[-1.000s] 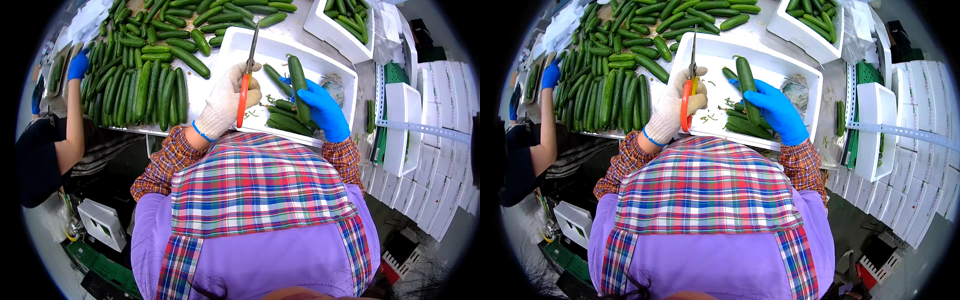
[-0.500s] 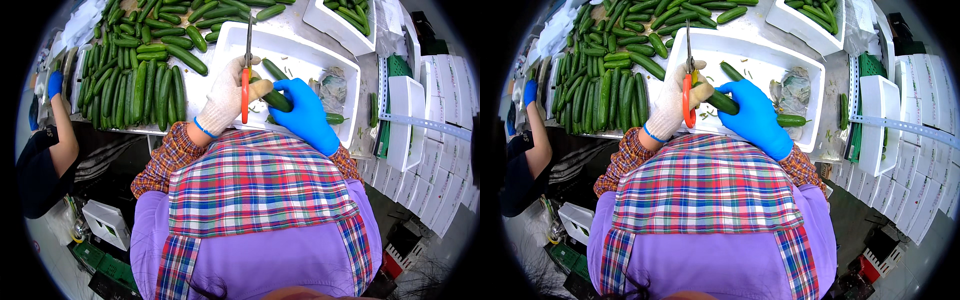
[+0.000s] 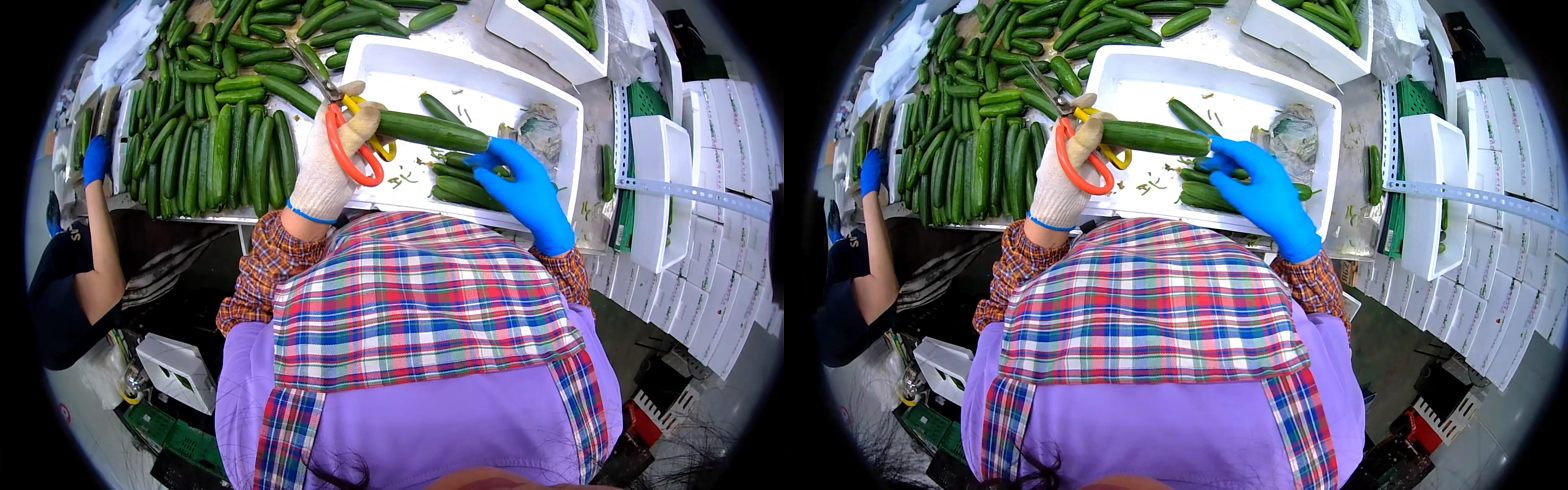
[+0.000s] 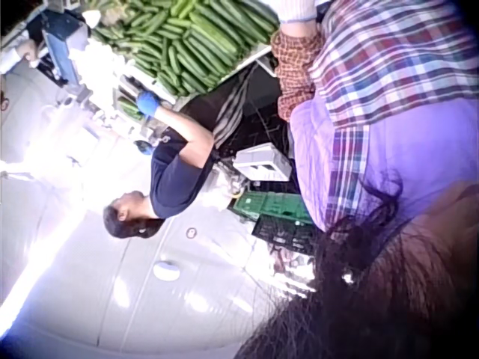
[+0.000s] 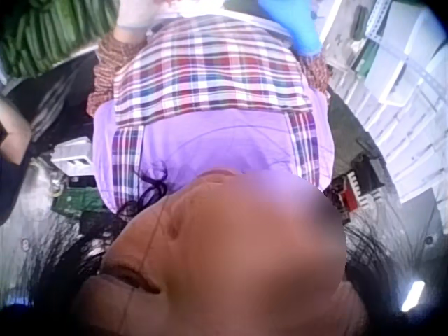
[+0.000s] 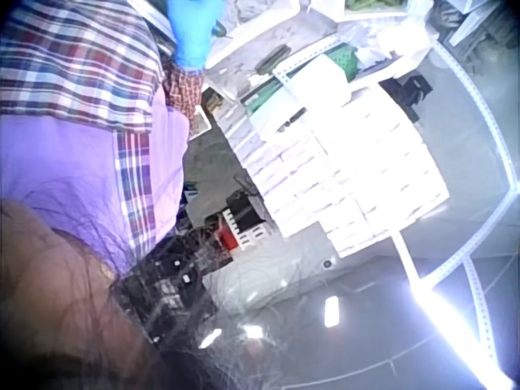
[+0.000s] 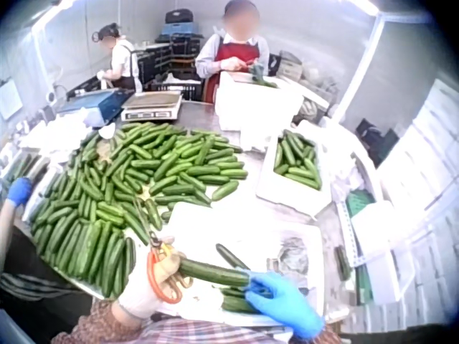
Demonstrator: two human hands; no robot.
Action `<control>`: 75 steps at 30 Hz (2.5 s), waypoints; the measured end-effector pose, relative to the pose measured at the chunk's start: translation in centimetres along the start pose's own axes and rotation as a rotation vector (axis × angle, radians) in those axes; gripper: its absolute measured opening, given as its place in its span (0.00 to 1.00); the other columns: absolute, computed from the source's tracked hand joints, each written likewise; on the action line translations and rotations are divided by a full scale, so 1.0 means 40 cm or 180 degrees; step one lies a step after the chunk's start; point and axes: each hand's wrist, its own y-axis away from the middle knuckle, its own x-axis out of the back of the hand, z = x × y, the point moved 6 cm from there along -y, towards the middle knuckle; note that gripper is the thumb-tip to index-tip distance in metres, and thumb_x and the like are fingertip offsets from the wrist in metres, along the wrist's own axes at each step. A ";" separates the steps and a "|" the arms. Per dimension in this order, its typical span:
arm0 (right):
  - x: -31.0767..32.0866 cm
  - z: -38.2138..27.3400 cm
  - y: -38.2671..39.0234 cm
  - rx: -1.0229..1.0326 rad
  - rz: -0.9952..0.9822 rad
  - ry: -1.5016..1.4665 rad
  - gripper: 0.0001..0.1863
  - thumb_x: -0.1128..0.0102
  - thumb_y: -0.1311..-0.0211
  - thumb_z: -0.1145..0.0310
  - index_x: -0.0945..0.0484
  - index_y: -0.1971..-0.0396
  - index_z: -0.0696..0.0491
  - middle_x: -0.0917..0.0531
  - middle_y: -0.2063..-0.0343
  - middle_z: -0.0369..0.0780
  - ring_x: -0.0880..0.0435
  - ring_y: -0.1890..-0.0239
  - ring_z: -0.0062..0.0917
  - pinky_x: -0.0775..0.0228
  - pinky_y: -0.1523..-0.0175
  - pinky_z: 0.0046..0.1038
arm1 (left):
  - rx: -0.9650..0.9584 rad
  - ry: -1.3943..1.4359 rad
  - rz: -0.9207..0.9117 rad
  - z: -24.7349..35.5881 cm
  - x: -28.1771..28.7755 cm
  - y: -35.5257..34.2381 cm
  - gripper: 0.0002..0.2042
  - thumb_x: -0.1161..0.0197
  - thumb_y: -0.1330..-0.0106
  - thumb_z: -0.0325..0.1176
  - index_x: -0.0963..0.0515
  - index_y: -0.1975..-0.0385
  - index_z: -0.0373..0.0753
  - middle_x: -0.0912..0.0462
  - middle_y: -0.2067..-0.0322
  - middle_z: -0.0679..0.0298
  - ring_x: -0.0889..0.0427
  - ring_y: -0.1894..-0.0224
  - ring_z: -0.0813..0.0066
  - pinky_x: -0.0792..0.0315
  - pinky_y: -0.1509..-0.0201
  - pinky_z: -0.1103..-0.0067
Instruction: The person trims the ends off cucumbers using a pair of shears, placing the trimmed cucumbers into a white plastic bin and the discarded ends into a pile on the table.
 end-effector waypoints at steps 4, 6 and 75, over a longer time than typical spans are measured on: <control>-0.051 -0.082 -0.013 0.0177 -0.0021 -0.1003 0.26 0.37 0.41 0.70 0.29 0.42 0.51 0.19 0.52 0.40 0.20 0.50 0.24 0.29 0.44 0.28 | 0.0191 0.0126 -0.0133 -0.045 -0.011 0.001 0.31 0.34 0.37 0.37 0.42 0.40 0.34 0.26 0.55 0.52 0.19 0.57 0.60 0.22 0.52 0.70; -0.058 -0.110 -0.021 0.0153 -0.0002 -0.1415 0.28 0.36 0.43 0.74 0.31 0.41 0.53 0.24 0.43 0.40 0.26 0.41 0.27 0.32 0.38 0.29 | 0.0611 0.0405 -0.0200 -0.080 -0.017 0.010 0.30 0.35 0.36 0.38 0.42 0.40 0.34 0.27 0.54 0.52 0.19 0.55 0.58 0.22 0.50 0.68; -0.060 -0.120 0.009 0.0589 -0.0065 -0.1837 0.24 0.42 0.44 0.82 0.27 0.45 0.56 0.25 0.44 0.41 0.22 0.46 0.27 0.27 0.42 0.27 | -0.1219 -0.5645 -0.1326 0.137 -0.121 0.160 0.29 0.33 0.49 0.23 0.27 0.44 0.48 0.22 0.66 0.55 0.20 0.64 0.56 0.25 0.63 0.68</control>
